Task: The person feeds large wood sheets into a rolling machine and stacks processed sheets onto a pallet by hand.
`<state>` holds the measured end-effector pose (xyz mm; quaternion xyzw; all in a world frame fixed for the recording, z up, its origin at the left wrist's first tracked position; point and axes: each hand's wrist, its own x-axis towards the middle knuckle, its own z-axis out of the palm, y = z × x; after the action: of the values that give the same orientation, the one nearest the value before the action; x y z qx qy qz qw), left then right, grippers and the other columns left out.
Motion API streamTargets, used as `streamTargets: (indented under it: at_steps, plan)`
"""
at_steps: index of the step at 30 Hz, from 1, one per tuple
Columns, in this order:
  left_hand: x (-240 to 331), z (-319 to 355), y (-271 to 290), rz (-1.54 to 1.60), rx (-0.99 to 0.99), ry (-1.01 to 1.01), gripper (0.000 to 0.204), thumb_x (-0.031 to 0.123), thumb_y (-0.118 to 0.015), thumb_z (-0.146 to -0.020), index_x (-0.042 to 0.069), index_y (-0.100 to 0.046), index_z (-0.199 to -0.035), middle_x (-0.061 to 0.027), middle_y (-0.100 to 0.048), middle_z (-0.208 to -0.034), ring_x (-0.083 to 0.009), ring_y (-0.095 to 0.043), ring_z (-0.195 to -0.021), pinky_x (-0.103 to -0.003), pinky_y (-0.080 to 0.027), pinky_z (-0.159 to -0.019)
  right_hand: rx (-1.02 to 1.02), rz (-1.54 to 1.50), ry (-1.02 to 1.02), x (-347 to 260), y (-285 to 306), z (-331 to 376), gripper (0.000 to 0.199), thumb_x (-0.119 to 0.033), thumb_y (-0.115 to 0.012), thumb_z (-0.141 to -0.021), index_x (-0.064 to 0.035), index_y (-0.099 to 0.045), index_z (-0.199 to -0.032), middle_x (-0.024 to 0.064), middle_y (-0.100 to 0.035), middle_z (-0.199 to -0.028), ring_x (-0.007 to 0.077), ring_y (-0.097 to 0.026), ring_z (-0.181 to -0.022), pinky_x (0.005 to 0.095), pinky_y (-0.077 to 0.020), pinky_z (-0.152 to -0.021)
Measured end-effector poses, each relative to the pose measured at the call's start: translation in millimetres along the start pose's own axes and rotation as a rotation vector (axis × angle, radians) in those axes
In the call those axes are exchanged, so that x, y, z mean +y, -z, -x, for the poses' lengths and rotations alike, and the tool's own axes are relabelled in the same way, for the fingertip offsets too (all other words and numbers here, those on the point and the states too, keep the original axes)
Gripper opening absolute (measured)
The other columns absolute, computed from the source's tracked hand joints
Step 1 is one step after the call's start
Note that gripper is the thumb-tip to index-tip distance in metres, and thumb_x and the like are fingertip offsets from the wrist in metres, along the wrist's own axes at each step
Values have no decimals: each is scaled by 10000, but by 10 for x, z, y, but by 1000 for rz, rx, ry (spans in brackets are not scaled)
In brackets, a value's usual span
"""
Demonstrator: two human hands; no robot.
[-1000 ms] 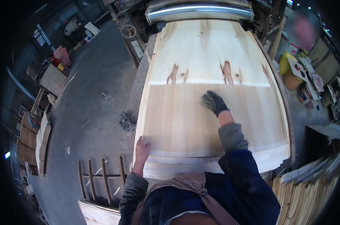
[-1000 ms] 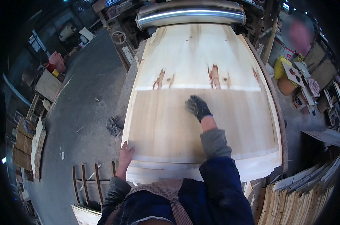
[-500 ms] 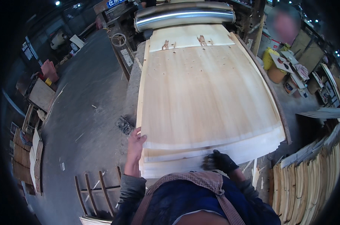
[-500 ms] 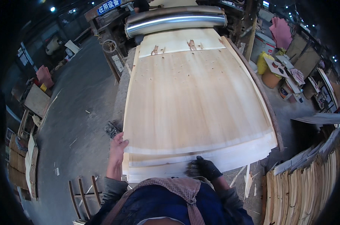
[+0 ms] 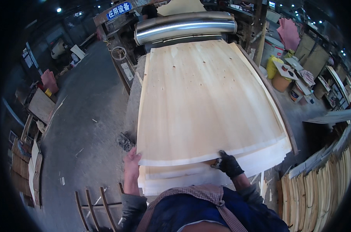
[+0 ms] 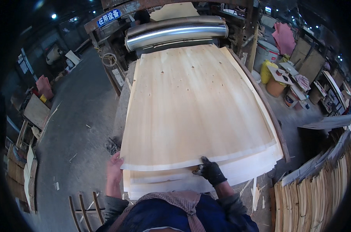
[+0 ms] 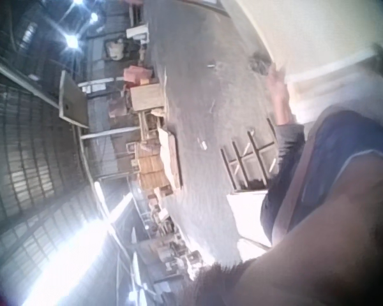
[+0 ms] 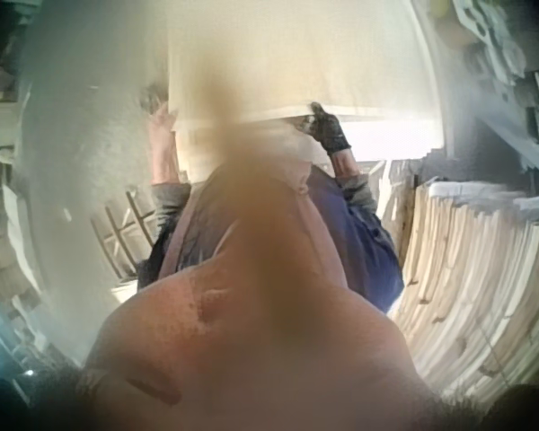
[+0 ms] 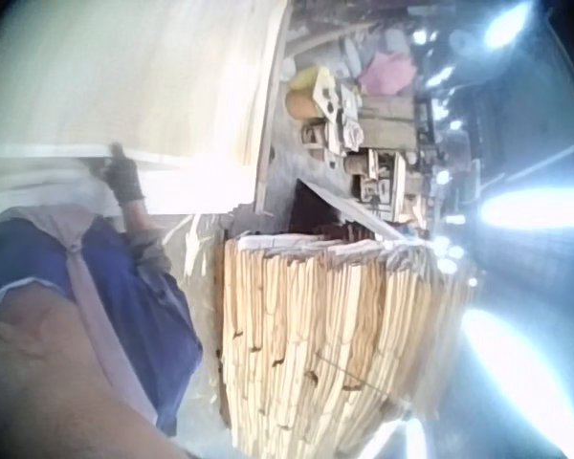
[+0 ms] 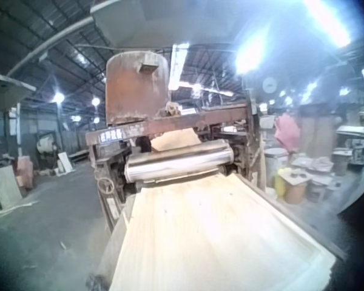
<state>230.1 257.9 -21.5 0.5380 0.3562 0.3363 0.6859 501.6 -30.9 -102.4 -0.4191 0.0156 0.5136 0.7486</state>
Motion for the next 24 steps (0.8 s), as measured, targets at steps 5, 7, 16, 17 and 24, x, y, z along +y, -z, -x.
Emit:
streamTargets:
  at_steps: [5,7,16,17,24]
  plan:
    - [-648,-47,40,-893,188,-62,508,90,-567,-757,-38,-371,-1208,-216,-470,-1151,-281,-507,-999,-324,-426,-819,103,9,12,-213,-246,-688,296,-262,-604,-789,21,-523,-825,118,-538,-658,264,-582,-626,423,-525,-631]
    - [-1007,73,7,-1079,171,-76,601,169,-608,-731,-42,-342,-1227,-247,-376,-1228,-345,-405,-1108,-365,-362,-905,22,-93,63,-358,-320,-1133,264,-230,-617,-780,16,-520,-789,122,-533,-653,270,-572,-605,445,-528,-638]
    - [-1187,94,49,-874,201,44,712,193,-643,-686,-101,-282,-1225,-277,-310,-1253,-356,-370,-1130,-387,-334,-936,-202,-281,50,-692,-575,-2020,280,-249,-432,-875,-32,-456,-1050,149,-522,-1030,327,-520,-946,484,-403,-875]
    - [-1100,64,22,-775,180,90,630,145,-616,-697,-80,-319,-1205,-231,-372,-1188,-304,-411,-1065,-358,-361,-884,-163,-268,0,-609,-493,-1979,298,-233,-420,-882,-43,-426,-1112,153,-495,-1092,331,-499,-995,483,-390,-893]
    - [-730,104,139,-305,100,90,387,-51,-497,-724,-24,-466,-1108,-93,-563,-1005,-153,-542,-883,-267,-432,-759,-272,-68,-209,132,-184,-636,476,-112,-420,-874,-118,-216,-1304,176,-513,-1068,323,-543,-947,472,-447,-831]
